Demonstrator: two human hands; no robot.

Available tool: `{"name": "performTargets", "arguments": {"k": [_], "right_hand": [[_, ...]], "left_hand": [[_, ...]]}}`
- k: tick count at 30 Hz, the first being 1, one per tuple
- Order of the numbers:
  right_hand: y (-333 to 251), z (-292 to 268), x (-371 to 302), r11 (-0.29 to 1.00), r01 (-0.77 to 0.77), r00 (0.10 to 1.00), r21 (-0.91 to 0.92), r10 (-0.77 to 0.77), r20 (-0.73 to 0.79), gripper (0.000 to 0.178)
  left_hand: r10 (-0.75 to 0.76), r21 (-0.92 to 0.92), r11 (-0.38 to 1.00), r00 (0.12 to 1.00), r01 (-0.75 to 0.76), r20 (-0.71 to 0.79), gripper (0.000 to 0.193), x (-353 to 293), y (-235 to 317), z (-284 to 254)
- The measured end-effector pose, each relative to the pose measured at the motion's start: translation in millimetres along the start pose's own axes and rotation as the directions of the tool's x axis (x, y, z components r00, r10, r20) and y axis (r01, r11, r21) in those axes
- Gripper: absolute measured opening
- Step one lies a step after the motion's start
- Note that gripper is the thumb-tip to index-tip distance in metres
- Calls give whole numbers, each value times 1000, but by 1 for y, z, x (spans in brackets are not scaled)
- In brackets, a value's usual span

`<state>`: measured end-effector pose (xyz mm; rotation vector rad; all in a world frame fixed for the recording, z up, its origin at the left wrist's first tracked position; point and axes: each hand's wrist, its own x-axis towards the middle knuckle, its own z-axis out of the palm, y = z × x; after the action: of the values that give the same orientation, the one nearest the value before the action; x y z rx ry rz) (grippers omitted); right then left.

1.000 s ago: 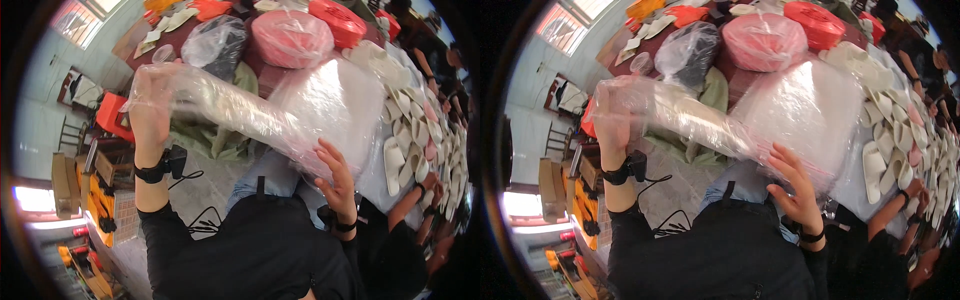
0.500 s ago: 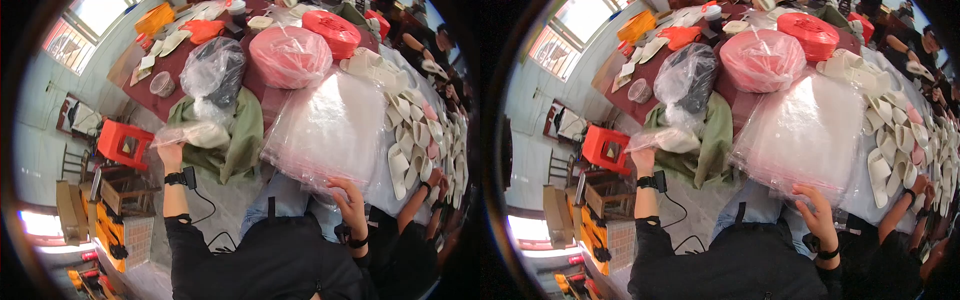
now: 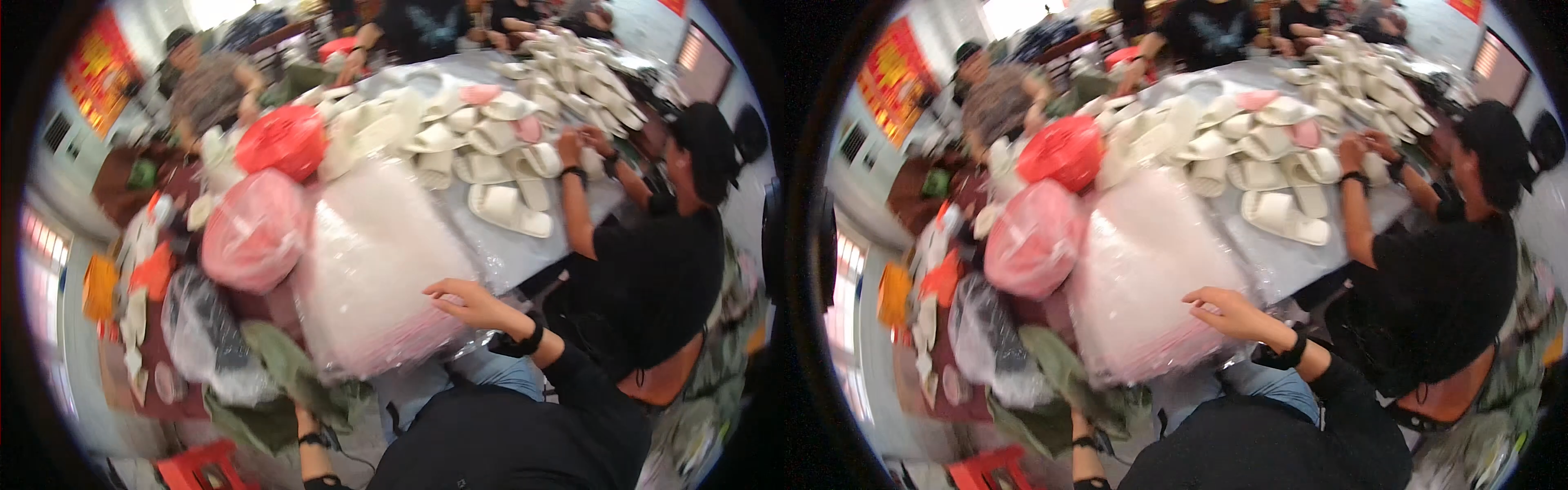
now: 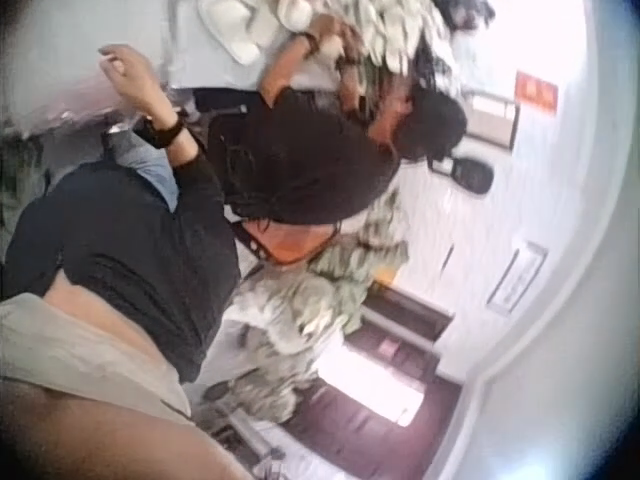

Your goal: Organizing and preparing shoe components for packaging in a manufacturing setting.

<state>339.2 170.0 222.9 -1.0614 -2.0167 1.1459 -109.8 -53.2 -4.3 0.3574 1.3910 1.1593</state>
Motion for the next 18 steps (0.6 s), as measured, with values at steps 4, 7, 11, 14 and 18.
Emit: {"name": "performTargets", "arguments": {"k": [4,7,11,14,18], "right_hand": [[37,-31,-3,998,-66,992,13,67,-106,29],[89,-59,-3,982,-143,932,-126,91,-352,33],[144,-111,17,944,-317,697,-94,165,-698,44],[193,-130,36,861,-483,455,-159,92,-886,56],[212,-115,72,920,-298,434,254,367,-823,67]], "left_hand": [[-33,47,998,993,39,-118,64,-7,2,-17],[-19,302,939,901,165,-434,46,-19,36,31],[795,835,540,390,-104,-465,22,-51,77,96],[943,912,191,327,-363,-67,22,-61,104,178],[857,840,29,447,-541,258,29,-47,105,264]]}}
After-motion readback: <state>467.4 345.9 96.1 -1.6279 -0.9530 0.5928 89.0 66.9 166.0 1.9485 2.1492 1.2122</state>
